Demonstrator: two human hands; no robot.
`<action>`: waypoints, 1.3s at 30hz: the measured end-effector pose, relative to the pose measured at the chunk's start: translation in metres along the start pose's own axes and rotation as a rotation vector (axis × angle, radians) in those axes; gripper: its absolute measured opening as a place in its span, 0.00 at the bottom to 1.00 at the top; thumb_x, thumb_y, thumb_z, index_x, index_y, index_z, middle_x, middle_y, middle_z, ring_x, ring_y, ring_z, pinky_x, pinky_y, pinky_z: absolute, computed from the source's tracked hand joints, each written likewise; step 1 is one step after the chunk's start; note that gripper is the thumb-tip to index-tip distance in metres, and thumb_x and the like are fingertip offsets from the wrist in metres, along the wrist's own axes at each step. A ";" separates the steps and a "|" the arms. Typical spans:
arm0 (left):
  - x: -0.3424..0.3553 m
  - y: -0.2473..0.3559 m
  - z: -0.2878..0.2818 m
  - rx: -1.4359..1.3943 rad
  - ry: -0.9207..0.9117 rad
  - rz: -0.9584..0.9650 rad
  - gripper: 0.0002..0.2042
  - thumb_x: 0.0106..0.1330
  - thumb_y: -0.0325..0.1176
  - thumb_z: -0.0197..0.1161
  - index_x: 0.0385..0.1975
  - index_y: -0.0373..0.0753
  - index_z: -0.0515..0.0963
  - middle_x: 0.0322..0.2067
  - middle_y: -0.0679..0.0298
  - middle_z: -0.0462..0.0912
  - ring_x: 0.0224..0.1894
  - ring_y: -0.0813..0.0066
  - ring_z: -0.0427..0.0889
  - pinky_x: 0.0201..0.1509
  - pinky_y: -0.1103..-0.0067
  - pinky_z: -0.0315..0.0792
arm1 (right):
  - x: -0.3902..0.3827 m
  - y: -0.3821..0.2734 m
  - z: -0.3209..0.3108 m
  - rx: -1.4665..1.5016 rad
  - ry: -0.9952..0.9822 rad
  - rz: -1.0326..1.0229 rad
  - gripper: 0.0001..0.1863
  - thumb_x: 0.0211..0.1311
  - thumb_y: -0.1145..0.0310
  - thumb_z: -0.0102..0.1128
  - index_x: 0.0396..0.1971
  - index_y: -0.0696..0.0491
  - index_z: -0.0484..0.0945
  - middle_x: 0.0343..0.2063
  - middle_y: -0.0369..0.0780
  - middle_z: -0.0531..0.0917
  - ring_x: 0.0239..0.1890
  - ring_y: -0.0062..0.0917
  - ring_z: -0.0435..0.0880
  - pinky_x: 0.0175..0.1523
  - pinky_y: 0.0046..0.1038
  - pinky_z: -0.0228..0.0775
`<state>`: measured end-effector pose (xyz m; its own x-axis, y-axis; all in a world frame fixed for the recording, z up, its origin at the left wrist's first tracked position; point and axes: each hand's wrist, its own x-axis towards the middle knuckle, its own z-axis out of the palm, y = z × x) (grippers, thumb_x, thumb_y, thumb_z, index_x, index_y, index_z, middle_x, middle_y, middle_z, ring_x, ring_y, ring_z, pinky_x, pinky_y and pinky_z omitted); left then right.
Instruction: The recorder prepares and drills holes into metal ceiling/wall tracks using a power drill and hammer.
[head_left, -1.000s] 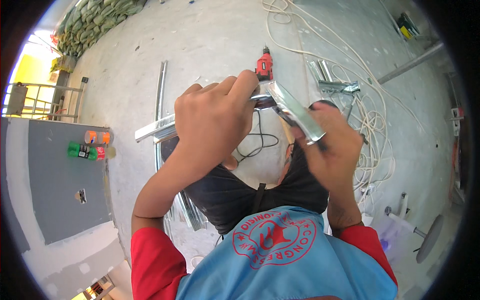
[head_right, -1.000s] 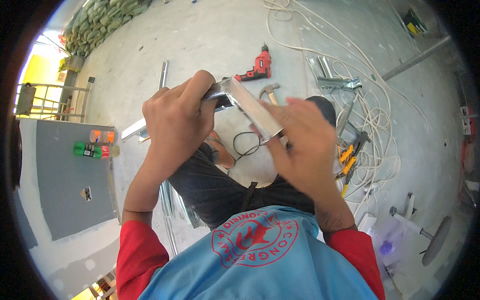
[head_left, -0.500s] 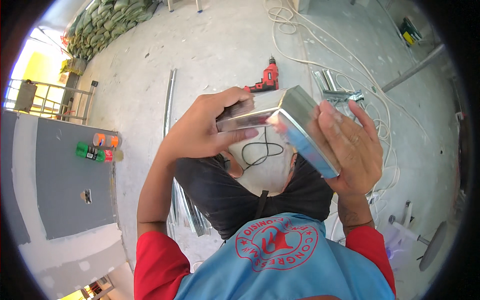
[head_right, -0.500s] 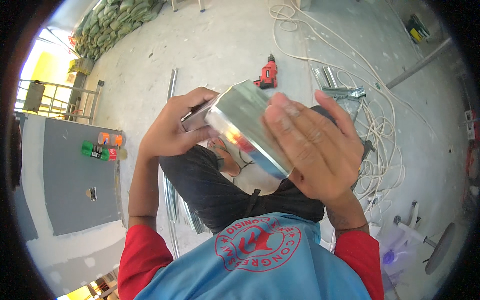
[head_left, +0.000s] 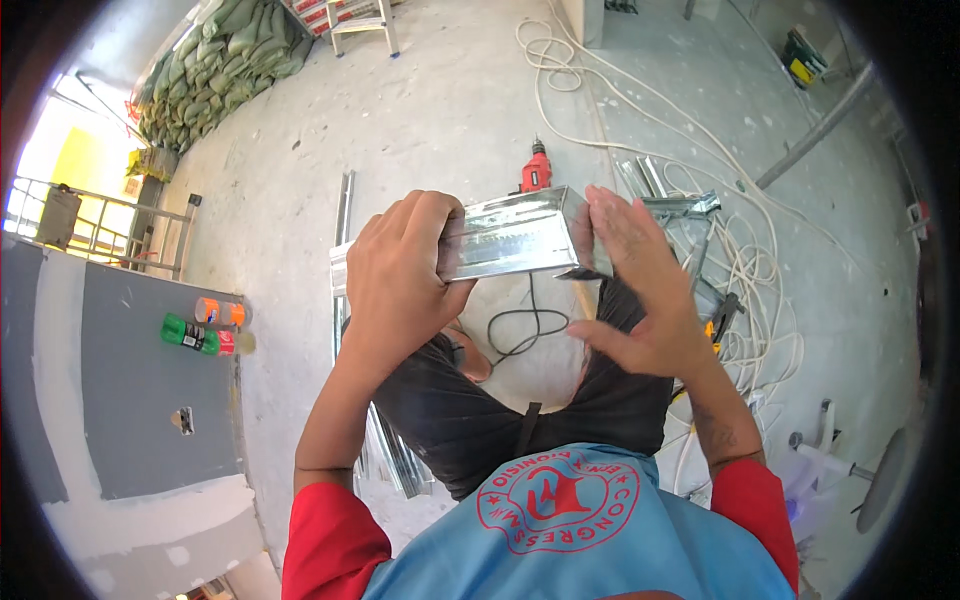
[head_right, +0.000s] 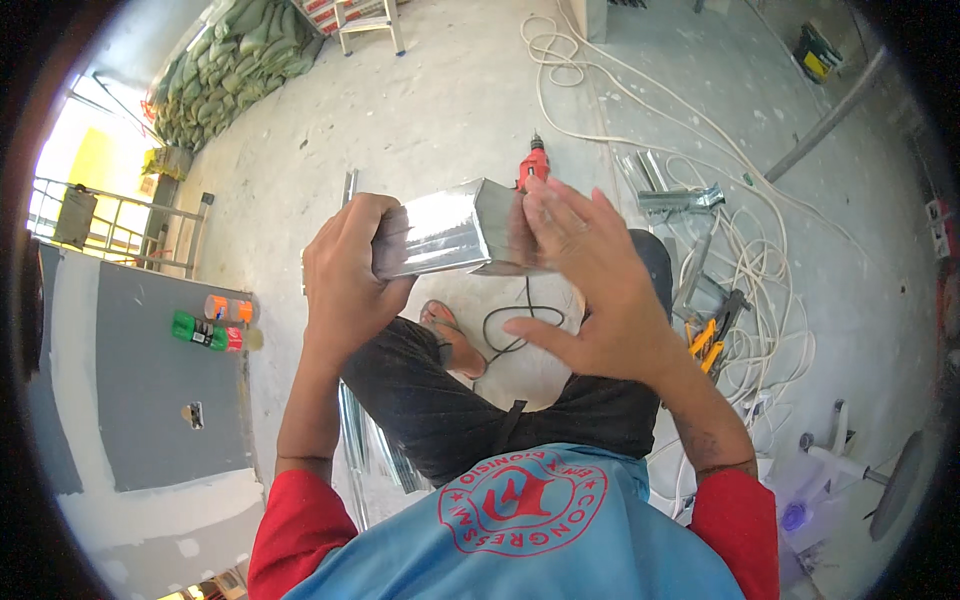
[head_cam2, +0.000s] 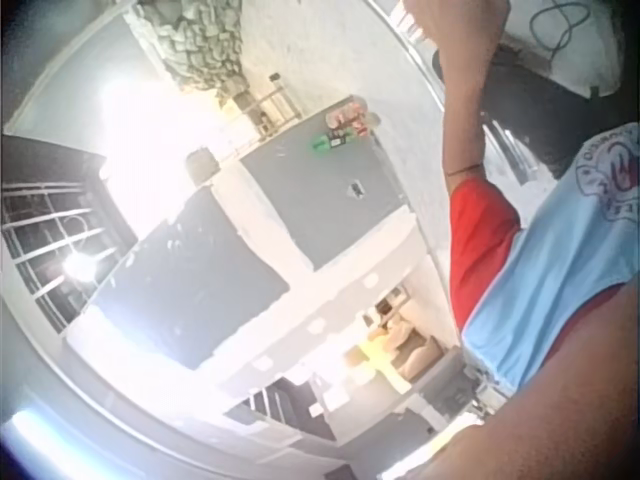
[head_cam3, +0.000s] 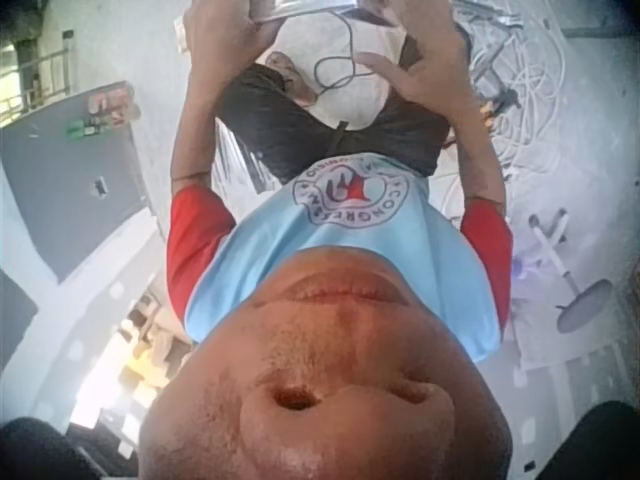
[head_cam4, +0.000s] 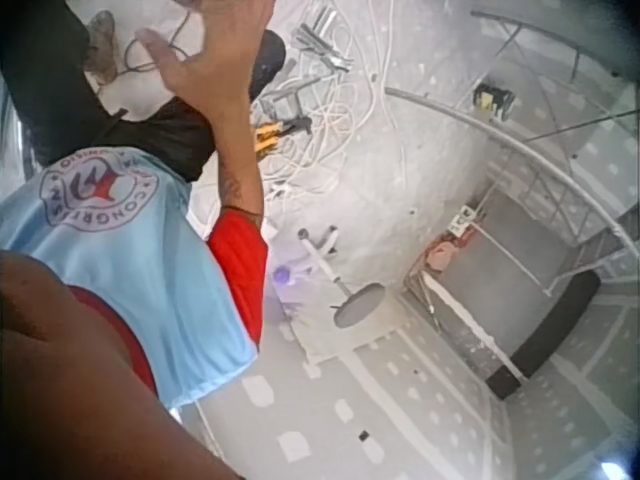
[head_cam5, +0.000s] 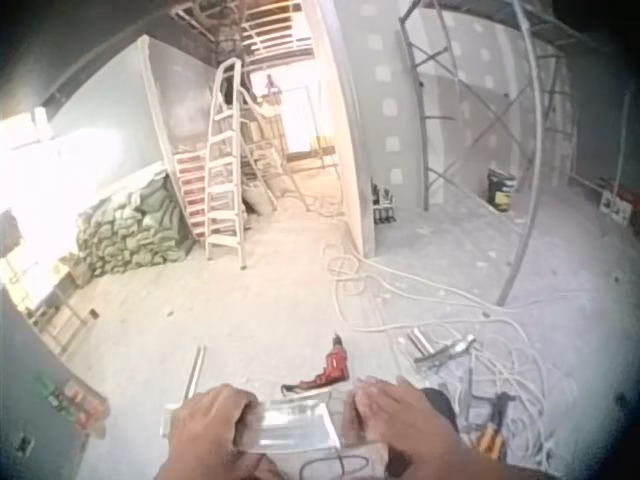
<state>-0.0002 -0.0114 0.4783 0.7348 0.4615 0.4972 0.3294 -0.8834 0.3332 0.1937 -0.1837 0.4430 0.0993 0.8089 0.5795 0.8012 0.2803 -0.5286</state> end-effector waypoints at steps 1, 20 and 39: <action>-0.001 0.001 0.000 0.014 0.020 0.010 0.15 0.48 0.21 0.67 0.37 0.35 0.74 0.28 0.55 0.80 0.29 0.56 0.81 0.34 0.73 0.73 | 0.002 0.003 -0.003 0.001 -0.004 0.004 0.43 0.50 0.57 0.74 0.65 0.57 0.67 0.64 0.49 0.72 0.66 0.42 0.71 0.73 0.51 0.48; 0.000 -0.011 0.045 -0.510 0.010 -0.007 0.18 0.49 0.16 0.63 0.43 0.35 0.82 0.32 0.53 0.84 0.32 0.58 0.84 0.37 0.76 0.76 | 0.025 0.007 -0.002 -0.368 0.423 -0.444 0.20 0.47 0.66 0.76 0.42 0.47 0.82 0.43 0.31 0.85 0.49 0.27 0.82 0.70 0.52 0.53; 0.037 -0.029 -0.008 -0.201 -0.821 -0.032 0.19 0.51 0.41 0.76 0.37 0.35 0.81 0.23 0.57 0.82 0.24 0.65 0.81 0.35 0.73 0.74 | 0.070 0.081 -0.045 0.776 -0.503 0.572 0.11 0.55 0.73 0.69 0.38 0.59 0.85 0.32 0.38 0.87 0.36 0.21 0.84 0.48 0.24 0.74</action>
<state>0.0128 0.0322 0.4932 0.9500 0.2120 -0.2293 0.3030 -0.8036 0.5123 0.2919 -0.1279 0.4690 -0.0559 0.9930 -0.1044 0.1041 -0.0982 -0.9897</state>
